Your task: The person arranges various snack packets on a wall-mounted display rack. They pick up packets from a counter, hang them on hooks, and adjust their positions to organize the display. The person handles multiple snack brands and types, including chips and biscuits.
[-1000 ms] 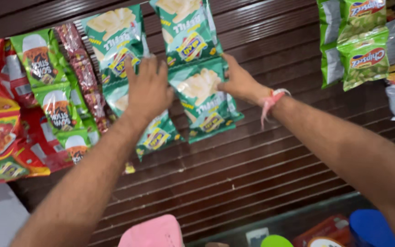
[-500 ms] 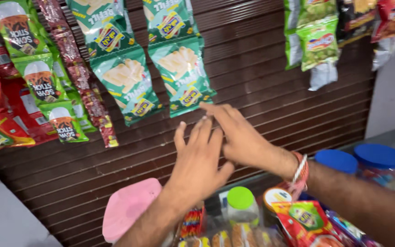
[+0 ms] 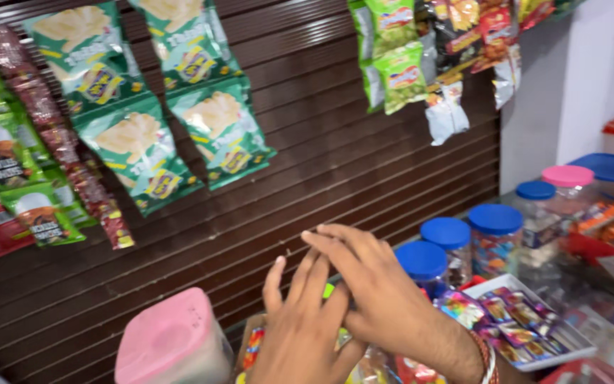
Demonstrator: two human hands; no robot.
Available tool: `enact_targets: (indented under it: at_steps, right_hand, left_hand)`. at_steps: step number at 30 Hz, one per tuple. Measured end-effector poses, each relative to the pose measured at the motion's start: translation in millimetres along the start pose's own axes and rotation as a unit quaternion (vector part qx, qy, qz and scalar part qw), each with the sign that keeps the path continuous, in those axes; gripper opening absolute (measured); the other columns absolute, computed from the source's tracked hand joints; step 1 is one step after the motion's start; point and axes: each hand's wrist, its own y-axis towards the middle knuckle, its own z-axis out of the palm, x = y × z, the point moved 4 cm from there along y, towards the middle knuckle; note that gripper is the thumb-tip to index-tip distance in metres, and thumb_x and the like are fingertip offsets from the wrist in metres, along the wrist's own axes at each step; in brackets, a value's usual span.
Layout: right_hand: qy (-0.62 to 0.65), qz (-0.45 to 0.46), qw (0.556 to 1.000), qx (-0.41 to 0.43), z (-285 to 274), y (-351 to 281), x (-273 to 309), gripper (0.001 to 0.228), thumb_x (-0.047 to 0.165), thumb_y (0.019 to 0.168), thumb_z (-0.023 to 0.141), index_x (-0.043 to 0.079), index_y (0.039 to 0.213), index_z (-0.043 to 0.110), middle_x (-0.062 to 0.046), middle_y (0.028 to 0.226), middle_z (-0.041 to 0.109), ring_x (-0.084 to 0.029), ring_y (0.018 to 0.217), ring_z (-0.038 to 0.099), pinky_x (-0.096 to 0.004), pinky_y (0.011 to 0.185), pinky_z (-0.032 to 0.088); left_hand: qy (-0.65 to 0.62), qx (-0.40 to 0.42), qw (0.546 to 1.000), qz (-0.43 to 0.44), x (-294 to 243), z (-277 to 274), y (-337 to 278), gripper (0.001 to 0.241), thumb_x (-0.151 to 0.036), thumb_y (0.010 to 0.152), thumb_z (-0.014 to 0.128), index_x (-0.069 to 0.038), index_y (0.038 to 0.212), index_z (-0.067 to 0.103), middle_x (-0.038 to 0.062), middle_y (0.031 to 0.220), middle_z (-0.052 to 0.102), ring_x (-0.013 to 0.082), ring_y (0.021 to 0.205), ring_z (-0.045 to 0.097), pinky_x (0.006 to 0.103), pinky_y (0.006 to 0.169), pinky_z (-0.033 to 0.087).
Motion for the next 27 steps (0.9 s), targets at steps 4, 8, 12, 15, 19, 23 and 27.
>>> enact_targets:
  at_steps: [4, 8, 12, 15, 19, 23, 27]
  right_hand:
    - [0.025, 0.008, 1.000, 0.011, -9, -26, -4, 0.090, 0.001, 0.061, 0.074, 0.008, 0.147, 0.047, -0.022, 0.148, 0.046, -0.043, 0.136, 0.043, -0.051, 0.109, 0.036]
    - [0.044, 0.058, 0.997, 0.001, -11, -57, -12, 0.082, 0.002, 0.071, 0.074, 0.007, 0.149, 0.048, -0.022, 0.151, 0.046, -0.042, 0.140, 0.045, -0.049, 0.111, 0.038]
    - [0.102, 0.141, 0.983, -0.051, -16, -86, -21, 0.076, 0.001, 0.072, 0.070, 0.008, 0.145, 0.052, -0.021, 0.148, 0.050, -0.038, 0.138, 0.052, -0.042, 0.110, 0.045]
    - [0.113, 0.167, 0.977, -0.071, -27, -100, -20, 0.075, 0.001, 0.072, 0.071, 0.006, 0.143, 0.050, -0.021, 0.143, 0.051, -0.038, 0.133, 0.055, -0.041, 0.106, 0.046]
    - [0.065, 0.181, 0.977, -0.087, -43, -116, -16, 0.068, -0.002, 0.077, 0.067, 0.006, 0.143, 0.052, -0.020, 0.142, 0.055, -0.038, 0.135, 0.055, -0.041, 0.109, 0.046]
    - [-0.012, 0.197, 0.974, -0.109, -60, -120, -7, 0.072, -0.006, 0.075, 0.063, 0.006, 0.145, 0.051, -0.021, 0.144, 0.053, -0.040, 0.137, 0.052, -0.042, 0.113, 0.043]
    - [-0.053, 0.192, 0.974, -0.104, -67, -127, -2, 0.072, -0.004, 0.075, 0.069, 0.005, 0.145, 0.050, -0.023, 0.142, 0.051, -0.042, 0.136, 0.050, -0.044, 0.112, 0.043]
  left_hand:
    - [0.001, 0.004, 1.000, 0.013, -9, 26, -7, 0.086, -0.042, 0.064, 0.080, -0.002, 0.136, 0.057, 0.034, 0.146, 0.041, 0.0445, 0.142, 0.034, 0.0761, 0.104, 0.012]
    - [0.056, -0.036, 0.998, 0.007, -35, 59, -21, 0.056, -0.031, 0.079, 0.068, -0.006, 0.129, 0.063, 0.027, 0.150, 0.046, 0.0344, 0.144, 0.042, 0.0718, 0.109, 0.017]
    - [0.025, -0.018, 0.999, 0.010, -61, 87, -19, 0.030, -0.018, 0.087, 0.059, -0.003, 0.112, 0.066, 0.028, 0.146, 0.048, 0.0363, 0.144, 0.045, 0.0719, 0.111, 0.019]
    - [-0.027, -0.011, 0.999, 0.015, -83, 85, -4, 0.033, -0.018, 0.084, 0.064, -0.003, 0.114, 0.066, 0.025, 0.149, 0.050, 0.0334, 0.147, 0.045, 0.0688, 0.114, 0.020]
    - [-0.157, 0.020, 0.987, 0.000, -108, 65, 5, 0.065, -0.014, 0.059, 0.071, 0.009, 0.119, 0.061, 0.033, 0.141, 0.049, 0.0429, 0.139, 0.044, 0.0630, 0.113, 0.025]
    - [-0.233, 0.028, 0.972, 0.016, -119, 48, 25, 0.059, -0.004, 0.059, 0.076, 0.010, 0.115, 0.061, 0.032, 0.137, 0.051, 0.0464, 0.131, 0.047, 0.0559, 0.109, 0.034]
    - [-0.262, 0.057, 0.963, -0.014, -128, 53, 29, 0.053, 0.003, 0.063, 0.073, 0.007, 0.115, 0.063, 0.027, 0.133, 0.055, 0.0453, 0.123, 0.052, 0.0536, 0.104, 0.039]
